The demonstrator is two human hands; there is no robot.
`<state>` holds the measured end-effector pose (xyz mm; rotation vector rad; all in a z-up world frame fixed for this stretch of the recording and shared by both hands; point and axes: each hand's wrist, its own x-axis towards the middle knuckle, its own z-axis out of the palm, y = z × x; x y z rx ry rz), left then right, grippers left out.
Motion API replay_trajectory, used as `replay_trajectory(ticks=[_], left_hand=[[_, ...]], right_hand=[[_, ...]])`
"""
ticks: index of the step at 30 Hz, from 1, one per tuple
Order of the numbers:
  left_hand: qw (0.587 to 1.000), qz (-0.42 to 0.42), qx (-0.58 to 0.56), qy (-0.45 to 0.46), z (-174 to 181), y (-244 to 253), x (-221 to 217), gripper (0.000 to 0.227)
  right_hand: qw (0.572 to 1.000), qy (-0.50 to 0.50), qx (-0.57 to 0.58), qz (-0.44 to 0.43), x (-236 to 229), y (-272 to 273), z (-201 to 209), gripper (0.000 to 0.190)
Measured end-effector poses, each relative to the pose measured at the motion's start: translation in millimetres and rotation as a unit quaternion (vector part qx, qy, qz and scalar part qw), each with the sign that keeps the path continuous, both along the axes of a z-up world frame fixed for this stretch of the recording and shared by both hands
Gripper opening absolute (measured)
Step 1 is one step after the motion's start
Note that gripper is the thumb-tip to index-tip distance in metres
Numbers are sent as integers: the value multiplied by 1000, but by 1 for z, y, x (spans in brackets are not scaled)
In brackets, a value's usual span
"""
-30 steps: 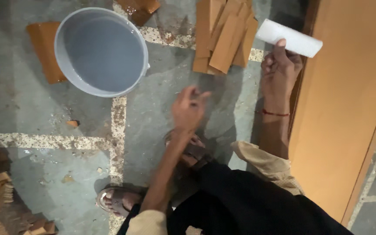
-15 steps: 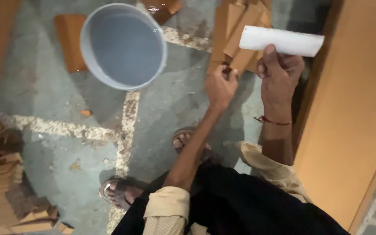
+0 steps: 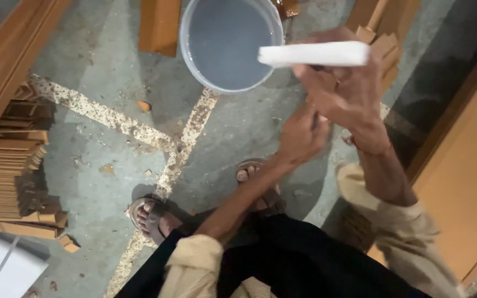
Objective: The person repeatedly applies a liquid finish to small wooden pieces using a white applicator. They dip the applicator into a bucket of liquid and coat each piece individually, handling them one at a time.
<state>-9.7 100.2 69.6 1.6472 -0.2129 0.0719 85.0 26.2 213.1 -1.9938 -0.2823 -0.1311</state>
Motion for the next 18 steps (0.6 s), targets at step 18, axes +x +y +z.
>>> replay_trajectory(ticks=[18], left_hand=[[836, -139, -308, 433, -97, 68, -18, 41]], right_hand=[[974, 200, -101, 30, 88, 40, 20, 16]])
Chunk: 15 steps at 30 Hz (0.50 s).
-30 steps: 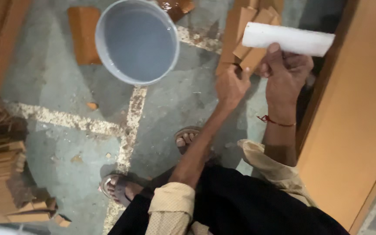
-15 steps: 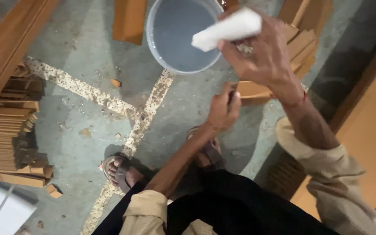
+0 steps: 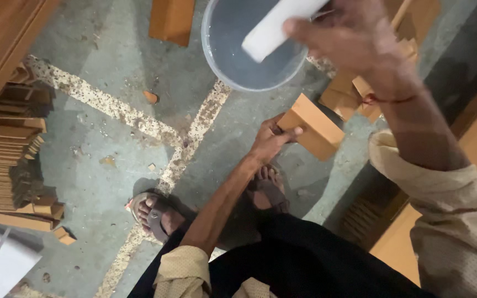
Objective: The person repeatedly applies a liquid finish to small wooden pieces using a white applicator. They dip the applicator into a bucket of liquid and coat each piece individually, handling them one at a time.
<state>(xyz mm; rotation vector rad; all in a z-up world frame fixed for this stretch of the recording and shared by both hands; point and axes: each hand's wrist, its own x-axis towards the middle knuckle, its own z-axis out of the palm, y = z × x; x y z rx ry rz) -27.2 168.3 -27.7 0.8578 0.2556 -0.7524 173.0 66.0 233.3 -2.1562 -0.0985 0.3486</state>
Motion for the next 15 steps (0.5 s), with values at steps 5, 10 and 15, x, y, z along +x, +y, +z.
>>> replay_trajectory(ticks=[5, 10, 15], left_hand=[[999, 9, -31, -28, -7, -8, -4, 38], [1000, 11, -7, -28, -3, -12, -11, 51], [998, 42, 5, 49, -5, -11, -9, 55]], right_hand=[[982, 81, 157, -60, -4, -34, 27, 18], [954, 136, 233, -134, 1, -58, -7, 20], [986, 130, 58, -89, -4, -58, -28, 10]])
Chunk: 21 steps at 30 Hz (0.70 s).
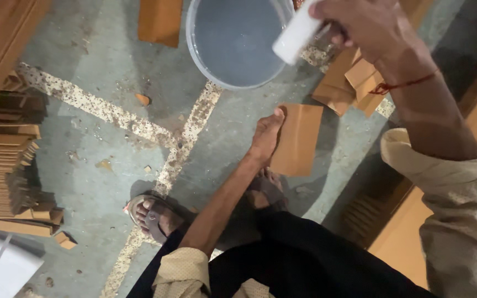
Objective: The person repeatedly applies a liquid finish to small wooden pieces using a white applicator. They dip the applicator into a bucket of liquid and coat each piece individually, handling them one at a time.
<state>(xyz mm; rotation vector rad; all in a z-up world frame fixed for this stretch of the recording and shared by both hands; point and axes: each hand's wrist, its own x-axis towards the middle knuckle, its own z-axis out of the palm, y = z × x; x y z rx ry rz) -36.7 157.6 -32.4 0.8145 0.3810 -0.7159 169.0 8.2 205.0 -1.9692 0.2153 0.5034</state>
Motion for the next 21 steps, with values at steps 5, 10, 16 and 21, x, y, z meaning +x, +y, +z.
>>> replay_trajectory(ticks=[5, 10, 16, 21], left_hand=[[997, 30, -64, 44, 11, 3, 5, 53], [998, 21, -52, 32, 58, 12, 26, 50], [997, -1, 13, -70, 102, 16, 40, 54], [980, -24, 91, -175, 116, 15, 40, 57]], right_hand=[[962, -181, -16, 203, -33, -44, 1, 14], [960, -244, 131, 42, -100, -79, -8, 22], [960, -188, 137, -157, -187, -61, 10, 15], [927, -317, -199, 27, -196, -29, 29, 21]])
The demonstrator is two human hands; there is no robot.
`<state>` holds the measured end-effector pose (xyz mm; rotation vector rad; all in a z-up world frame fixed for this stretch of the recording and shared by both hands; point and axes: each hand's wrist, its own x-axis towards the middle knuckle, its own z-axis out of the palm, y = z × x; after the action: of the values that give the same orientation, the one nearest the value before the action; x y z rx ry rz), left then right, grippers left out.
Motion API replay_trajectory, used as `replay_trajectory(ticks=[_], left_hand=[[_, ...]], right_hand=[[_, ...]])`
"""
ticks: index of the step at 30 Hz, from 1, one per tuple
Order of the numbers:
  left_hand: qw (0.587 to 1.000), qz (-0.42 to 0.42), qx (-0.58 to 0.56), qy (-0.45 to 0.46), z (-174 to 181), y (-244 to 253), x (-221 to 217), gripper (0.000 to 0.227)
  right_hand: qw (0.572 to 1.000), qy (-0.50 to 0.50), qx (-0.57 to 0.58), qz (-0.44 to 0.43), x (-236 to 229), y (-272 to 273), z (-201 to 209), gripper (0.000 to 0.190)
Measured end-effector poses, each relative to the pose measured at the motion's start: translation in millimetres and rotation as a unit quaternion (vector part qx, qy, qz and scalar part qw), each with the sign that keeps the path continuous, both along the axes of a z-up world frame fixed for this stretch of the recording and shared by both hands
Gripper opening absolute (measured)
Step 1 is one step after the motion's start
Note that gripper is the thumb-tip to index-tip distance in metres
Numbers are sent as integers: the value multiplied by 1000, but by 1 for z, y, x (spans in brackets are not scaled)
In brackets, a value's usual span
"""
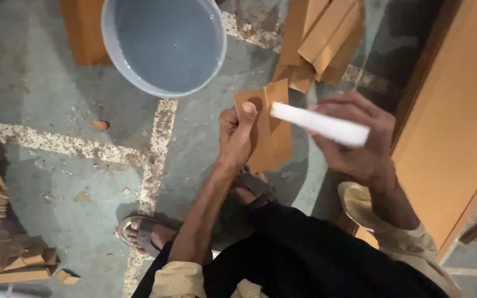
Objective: The person repeatedly applies a liquid finish to small wooden pieces using a white applicator. They dip the applicator into a bucket of liquid and coat each piece individually, handling them one at a time.
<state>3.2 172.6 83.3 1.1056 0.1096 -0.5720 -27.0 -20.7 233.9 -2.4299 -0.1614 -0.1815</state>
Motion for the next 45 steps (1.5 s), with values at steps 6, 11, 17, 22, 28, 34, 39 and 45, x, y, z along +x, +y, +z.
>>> replay_trajectory(ticks=[6, 11, 17, 22, 28, 34, 39, 45], left_hand=[[999, 21, -9, -26, 7, -2, -5, 54], [999, 10, 29, -34, 12, 1, -4, 52], [994, 7, 5, -113, 28, 9, 4, 56], [990, 23, -10, -140, 41, 8, 12, 58], [978, 21, -6, -209, 59, 8, 18, 60], [976, 24, -2, -214, 66, 9, 21, 61], [976, 12, 14, -215, 67, 11, 23, 63], [976, 1, 26, -214, 69, 14, 25, 62]], right_hand=[[998, -43, -45, -18, -1, 10, 10, 35], [990, -128, -42, -39, 10, -5, -30, 35], [958, -116, 173, -197, 9, 2, -25, 30], [892, 39, 314, -323, -9, 26, 5, 28], [885, 29, 322, -334, -14, 46, 0, 31], [894, -10, 326, -306, -13, 47, -14, 26], [891, -22, 352, -287, -10, 48, -14, 28], [918, -27, 365, -150, -1, 36, -16, 23]])
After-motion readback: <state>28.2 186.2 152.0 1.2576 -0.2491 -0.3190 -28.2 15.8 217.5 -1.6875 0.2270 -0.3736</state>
